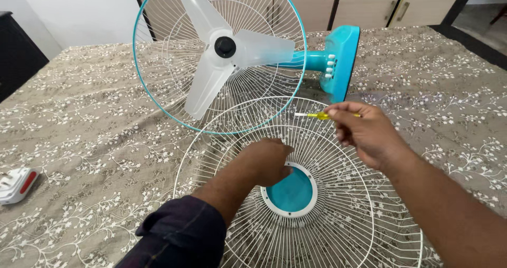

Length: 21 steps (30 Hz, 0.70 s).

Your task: The person disassembles a teal LG table fan on a table. They remove the front grille, unscrew and remove the central hub cover, detach the fan blades, and then remove the rear grille, leaving the motor housing exposed.

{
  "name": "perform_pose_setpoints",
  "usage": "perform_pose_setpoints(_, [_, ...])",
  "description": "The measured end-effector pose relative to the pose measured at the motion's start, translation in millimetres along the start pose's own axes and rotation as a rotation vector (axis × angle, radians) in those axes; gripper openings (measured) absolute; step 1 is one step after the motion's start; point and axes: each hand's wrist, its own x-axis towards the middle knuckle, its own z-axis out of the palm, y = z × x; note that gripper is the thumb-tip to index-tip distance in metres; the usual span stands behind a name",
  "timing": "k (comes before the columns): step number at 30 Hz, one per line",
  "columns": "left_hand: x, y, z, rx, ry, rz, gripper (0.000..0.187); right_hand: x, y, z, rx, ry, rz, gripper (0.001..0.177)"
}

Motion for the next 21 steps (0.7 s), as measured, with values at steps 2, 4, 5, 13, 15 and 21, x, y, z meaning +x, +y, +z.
perform_pose_setpoints(2, [1, -2, 11, -0.006, 0.056, 0.007, 0.047, -1, 18, 7, 0.041, -0.070, 0.030, 0.015])
perform_pose_setpoints(4, [4, -7, 22, -0.053, 0.157, 0.035, 0.040, 1, 32, 7, 0.079, -0.127, 0.046, 0.018])
perform_pose_setpoints(5, [2, -12, 28, -0.096, 0.229, 0.058, 0.038, 3, 37, 7, 0.031, -0.115, 0.019, 0.018])
perform_pose_setpoints(13, [0, -29, 57, -0.361, 0.448, 0.028, 0.029, -3, 38, 2, -0.262, -0.067, -0.156, 0.024])
perform_pose_setpoints(15, [0, -29, 57, -0.356, 0.474, 0.048, 0.027, -8, 37, 7, -0.316, -0.140, -0.177, 0.023])
perform_pose_setpoints(21, [-6, -27, 56, -0.355, 0.460, 0.033, 0.032, -16, 40, 18, -0.415, -0.172, -0.153, 0.023])
